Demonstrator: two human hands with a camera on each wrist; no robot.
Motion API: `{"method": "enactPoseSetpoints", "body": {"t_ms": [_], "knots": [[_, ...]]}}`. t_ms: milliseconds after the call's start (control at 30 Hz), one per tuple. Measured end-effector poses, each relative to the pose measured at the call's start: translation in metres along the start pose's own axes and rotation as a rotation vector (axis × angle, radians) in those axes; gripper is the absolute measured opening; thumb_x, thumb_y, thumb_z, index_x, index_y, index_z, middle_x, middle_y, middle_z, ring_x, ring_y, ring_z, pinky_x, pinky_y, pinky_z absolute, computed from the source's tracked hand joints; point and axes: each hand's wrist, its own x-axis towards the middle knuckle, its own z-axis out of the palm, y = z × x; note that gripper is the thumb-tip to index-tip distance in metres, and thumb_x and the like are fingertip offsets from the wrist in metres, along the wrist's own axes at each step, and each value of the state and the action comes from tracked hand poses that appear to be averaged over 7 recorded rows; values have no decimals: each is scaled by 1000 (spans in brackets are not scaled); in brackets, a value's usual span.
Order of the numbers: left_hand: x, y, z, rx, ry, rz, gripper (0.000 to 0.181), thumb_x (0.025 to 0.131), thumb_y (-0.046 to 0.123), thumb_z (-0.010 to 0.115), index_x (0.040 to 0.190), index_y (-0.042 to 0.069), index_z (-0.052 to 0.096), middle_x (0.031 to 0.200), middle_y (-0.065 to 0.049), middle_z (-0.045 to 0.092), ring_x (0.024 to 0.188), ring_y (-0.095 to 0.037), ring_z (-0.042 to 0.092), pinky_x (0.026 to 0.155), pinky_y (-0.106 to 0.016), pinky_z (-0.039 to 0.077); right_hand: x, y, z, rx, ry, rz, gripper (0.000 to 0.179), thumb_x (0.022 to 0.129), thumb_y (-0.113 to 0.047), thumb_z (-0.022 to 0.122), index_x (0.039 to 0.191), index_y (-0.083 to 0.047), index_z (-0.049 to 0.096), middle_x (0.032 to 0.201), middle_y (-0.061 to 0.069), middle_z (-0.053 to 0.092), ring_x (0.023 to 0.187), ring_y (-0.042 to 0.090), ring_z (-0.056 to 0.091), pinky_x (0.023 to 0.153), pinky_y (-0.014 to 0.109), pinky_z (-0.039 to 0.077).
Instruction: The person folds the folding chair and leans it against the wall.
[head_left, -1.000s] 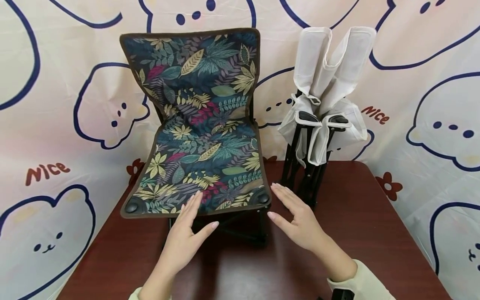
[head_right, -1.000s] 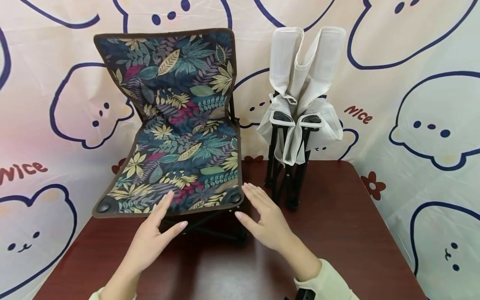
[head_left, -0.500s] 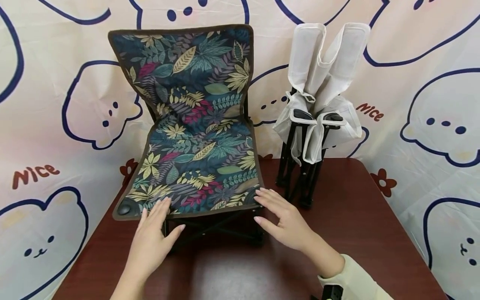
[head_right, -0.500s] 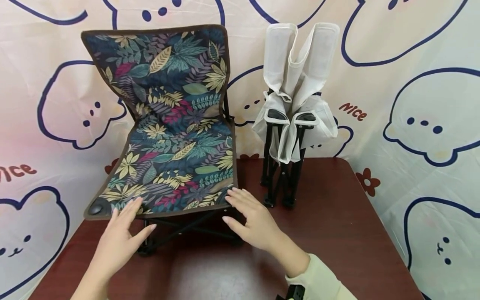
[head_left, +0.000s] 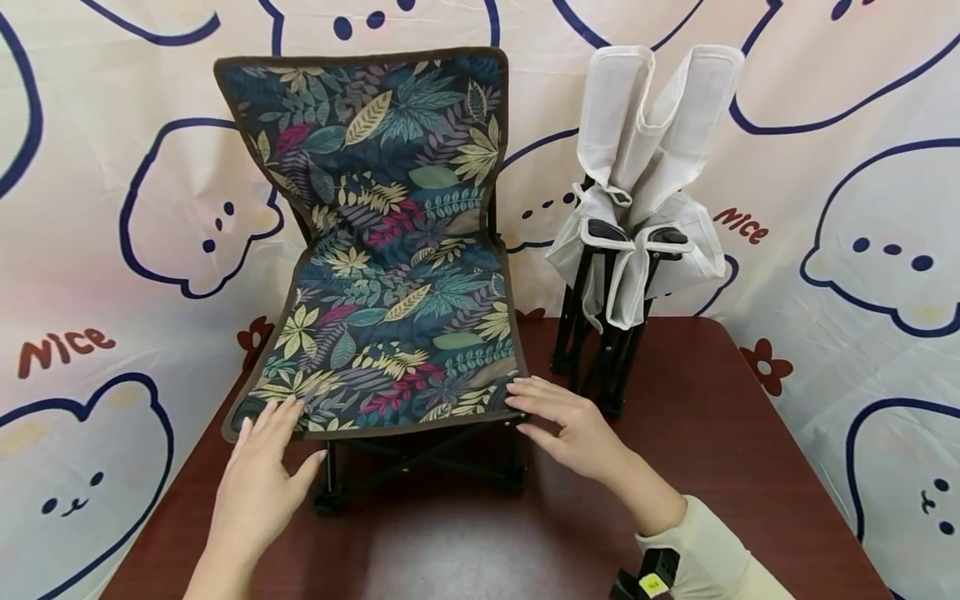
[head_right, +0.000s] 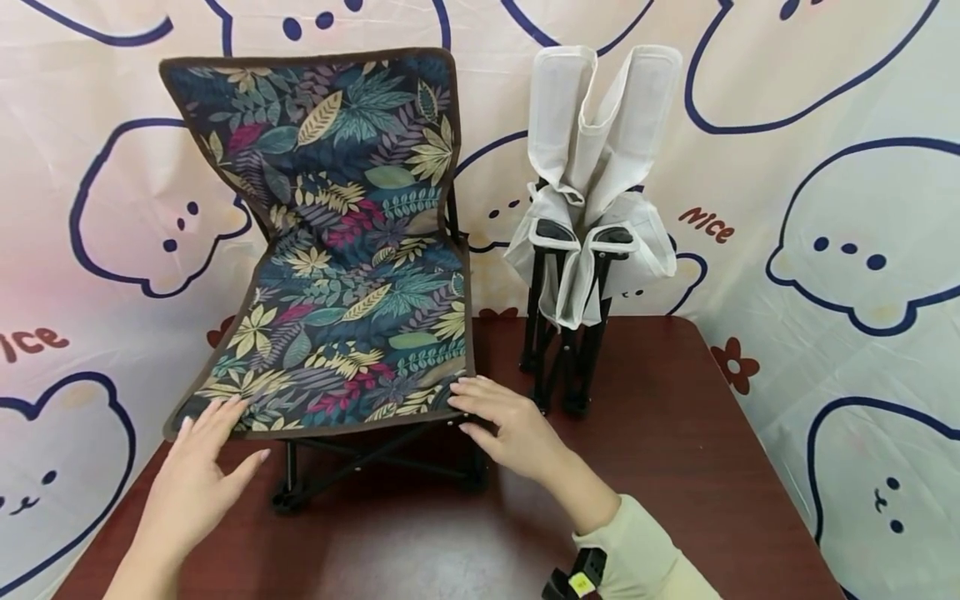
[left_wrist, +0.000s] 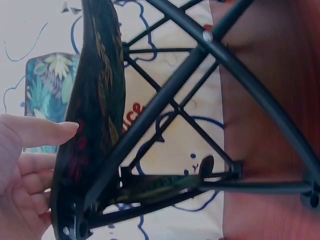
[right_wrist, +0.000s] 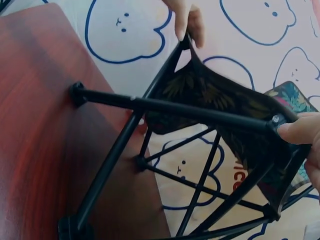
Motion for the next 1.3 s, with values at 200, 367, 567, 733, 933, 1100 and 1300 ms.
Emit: {"method": "enactPoseSetpoints", "body": {"t_ms": [200, 367, 567, 733, 933, 1100, 1300], "knots": [[2, -6, -1, 31, 25, 18, 54, 69, 8, 69, 116, -8, 49, 121, -27, 43, 119, -36, 30, 104, -36, 4, -1, 10, 2, 8, 25, -81, 37, 64, 3, 71, 100, -2, 64, 106, 10, 59, 105, 22, 50, 89, 28, 39], [4, -14, -2, 60, 71, 64, 52, 65, 4, 69, 113, -7, 51, 119, -24, 46, 119, -32, 32, 104, -35, 8, -2, 14, 2, 2, 34, -109, 40, 62, 6, 70, 101, -2, 63, 106, 11, 59, 105, 22, 50, 90, 27, 38], [5, -33, -5, 94, 123, 128, 52, 64, -8, 62, 115, -5, 51, 119, -21, 48, 122, -25, 30, 103, -33, 16, -3, 15, 6, 13, 58, -113, 41, 61, 10, 69, 100, -2, 63, 106, 10, 59, 105, 23, 51, 89, 27, 39], [4, -48, -2, 75, 191, 184, 54, 62, -15, 57, 114, -3, 53, 117, -19, 50, 122, -20, 31, 101, -32, 21, -2, 16, 8, 16, 71, -122, 40, 61, 10, 68, 99, -2, 63, 106, 10, 59, 104, 22, 51, 89, 29, 39], [3, -59, 6, 30, 311, 228, 54, 58, -21, 55, 109, -4, 55, 116, -19, 50, 118, -21, 37, 100, -25, 22, -6, 19, 12, 1, 91, -142, 32, 71, 7, 62, 102, -2, 62, 108, 10, 58, 105, 24, 50, 89, 29, 40], [1, -65, 13, -40, 432, 223, 53, 59, -22, 53, 109, -4, 56, 114, -18, 52, 115, -17, 41, 98, -17, 23, -9, 22, 16, 32, 168, -176, 22, 84, -7, 54, 103, 1, 60, 108, 13, 58, 104, 26, 51, 87, 29, 41], [0, -67, 16, -92, 519, 201, 48, 62, -23, 55, 106, -4, 59, 111, -16, 55, 112, -7, 43, 94, -13, 26, -5, 23, 15, 94, 236, -233, 20, 80, -6, 60, 98, 3, 62, 102, 16, 60, 98, 28, 54, 83, 30, 44]]}}
